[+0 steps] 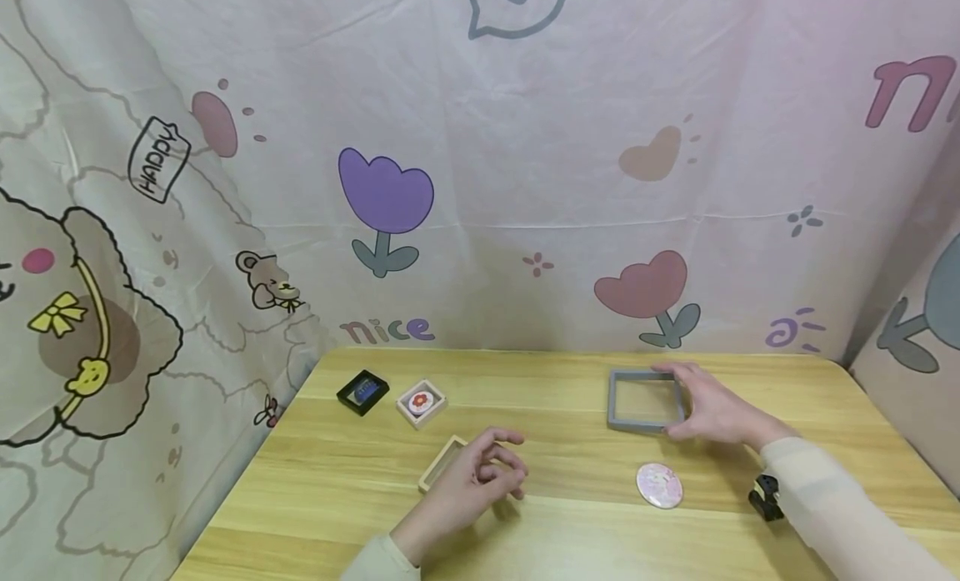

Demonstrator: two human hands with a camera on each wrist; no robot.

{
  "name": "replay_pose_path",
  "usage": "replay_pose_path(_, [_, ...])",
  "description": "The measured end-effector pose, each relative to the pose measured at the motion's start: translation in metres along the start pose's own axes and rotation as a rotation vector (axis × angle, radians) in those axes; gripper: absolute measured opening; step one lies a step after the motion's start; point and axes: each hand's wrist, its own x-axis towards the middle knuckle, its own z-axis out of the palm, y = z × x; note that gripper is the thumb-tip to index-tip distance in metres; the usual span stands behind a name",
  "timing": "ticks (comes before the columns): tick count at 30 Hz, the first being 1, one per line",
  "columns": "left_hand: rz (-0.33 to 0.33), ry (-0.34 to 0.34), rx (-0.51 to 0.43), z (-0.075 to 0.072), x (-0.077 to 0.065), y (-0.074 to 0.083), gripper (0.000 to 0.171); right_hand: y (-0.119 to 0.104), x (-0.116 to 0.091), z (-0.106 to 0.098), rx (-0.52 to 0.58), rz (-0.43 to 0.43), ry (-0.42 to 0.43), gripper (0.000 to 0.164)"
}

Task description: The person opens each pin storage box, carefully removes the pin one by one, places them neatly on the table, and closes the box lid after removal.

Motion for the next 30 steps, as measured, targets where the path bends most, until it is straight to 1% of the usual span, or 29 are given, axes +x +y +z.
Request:
replay_pose_path(8, [0.005, -0.009, 0.029, -0.003, -0.002, -0.001, 0.045, 0.009, -0.002, -0.005, -0.079, 0.029, -0.043, 0.118])
replay_pose_path(12, [0.016, -0.008, 0.046, -0.004, -0.001, -0.002, 0.046, 0.012, -0.002, -0.005, -0.101, 0.059, -0.083, 0.116])
replay_pose_path(16, [0.030, -0.005, 0.065, -0.005, 0.000, -0.002, 0.045, 0.014, -0.002, -0.007, -0.107, 0.076, -0.117, 0.113])
replay_pose_path(24, [0.050, -0.009, 0.082, -0.002, 0.005, -0.001, 0.046, 0.014, -0.003, -0.013, -0.102, 0.079, -0.138, 0.114])
replay_pose_path(28, [0.046, 0.006, 0.083, -0.004, 0.003, -0.001, 0.045, 0.011, -0.002, -0.011, -0.073, 0.084, -0.148, 0.115])
replay_pose_path(30, [0.045, 0.014, 0.086, -0.005, 0.001, 0.000, 0.045, 0.006, -0.001, -0.011, -0.064, 0.072, -0.142, 0.113])
